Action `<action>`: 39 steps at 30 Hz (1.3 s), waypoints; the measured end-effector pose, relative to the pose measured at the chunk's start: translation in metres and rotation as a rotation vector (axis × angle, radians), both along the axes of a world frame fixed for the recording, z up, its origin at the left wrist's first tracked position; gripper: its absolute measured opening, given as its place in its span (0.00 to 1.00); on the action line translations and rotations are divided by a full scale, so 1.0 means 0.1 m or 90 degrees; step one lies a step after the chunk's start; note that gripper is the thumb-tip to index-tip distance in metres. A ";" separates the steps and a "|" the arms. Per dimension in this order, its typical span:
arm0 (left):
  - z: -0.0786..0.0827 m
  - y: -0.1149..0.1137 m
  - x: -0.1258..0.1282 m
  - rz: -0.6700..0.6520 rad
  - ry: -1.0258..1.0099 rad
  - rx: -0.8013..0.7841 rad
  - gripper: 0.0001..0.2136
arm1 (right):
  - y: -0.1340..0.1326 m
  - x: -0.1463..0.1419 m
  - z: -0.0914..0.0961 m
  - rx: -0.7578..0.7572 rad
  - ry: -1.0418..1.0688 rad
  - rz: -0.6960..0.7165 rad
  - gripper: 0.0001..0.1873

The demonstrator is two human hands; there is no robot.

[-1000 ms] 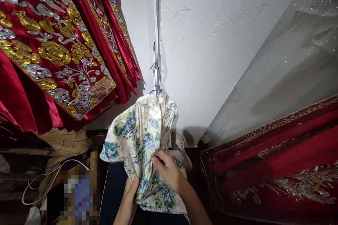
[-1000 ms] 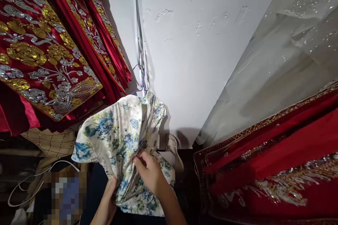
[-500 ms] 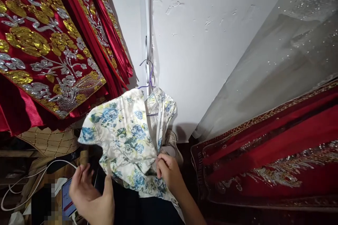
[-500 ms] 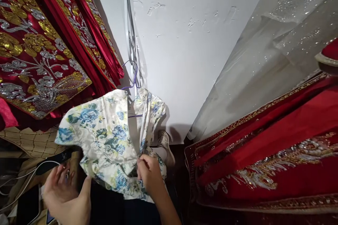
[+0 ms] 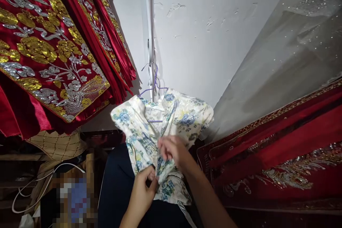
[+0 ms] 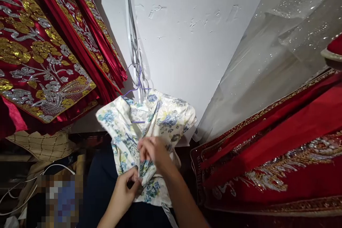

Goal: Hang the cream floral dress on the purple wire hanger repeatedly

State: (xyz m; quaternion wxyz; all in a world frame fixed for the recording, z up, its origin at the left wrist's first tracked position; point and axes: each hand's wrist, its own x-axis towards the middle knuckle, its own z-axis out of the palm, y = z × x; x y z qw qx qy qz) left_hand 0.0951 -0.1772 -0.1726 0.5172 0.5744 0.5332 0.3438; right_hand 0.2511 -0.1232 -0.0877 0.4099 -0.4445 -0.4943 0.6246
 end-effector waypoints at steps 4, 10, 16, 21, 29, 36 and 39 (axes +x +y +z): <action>0.01 0.08 0.00 -0.085 0.144 0.076 0.12 | 0.53 0.18 0.59 0.062 0.088 -0.109 0.10; 0.27 0.31 -0.05 -0.179 0.325 0.132 0.05 | 0.63 0.10 0.99 0.172 0.183 -0.185 0.13; 1.31 0.65 -0.10 0.017 0.079 0.374 0.16 | 0.37 0.04 0.98 0.206 0.017 -0.099 0.13; 1.97 0.97 0.03 0.042 0.154 0.609 0.05 | 0.41 -0.02 1.03 0.281 -0.064 -0.100 0.13; 1.50 1.25 -0.82 0.470 -0.102 0.545 0.08 | 0.36 -0.04 0.30 0.210 -0.140 -0.108 0.15; 0.51 1.04 -0.87 0.235 -0.029 0.231 0.12 | 0.01 -0.01 0.02 0.108 0.032 0.001 0.14; 0.48 0.82 -0.51 0.080 0.047 0.190 0.08 | -0.16 0.08 -0.17 0.025 0.021 0.056 0.17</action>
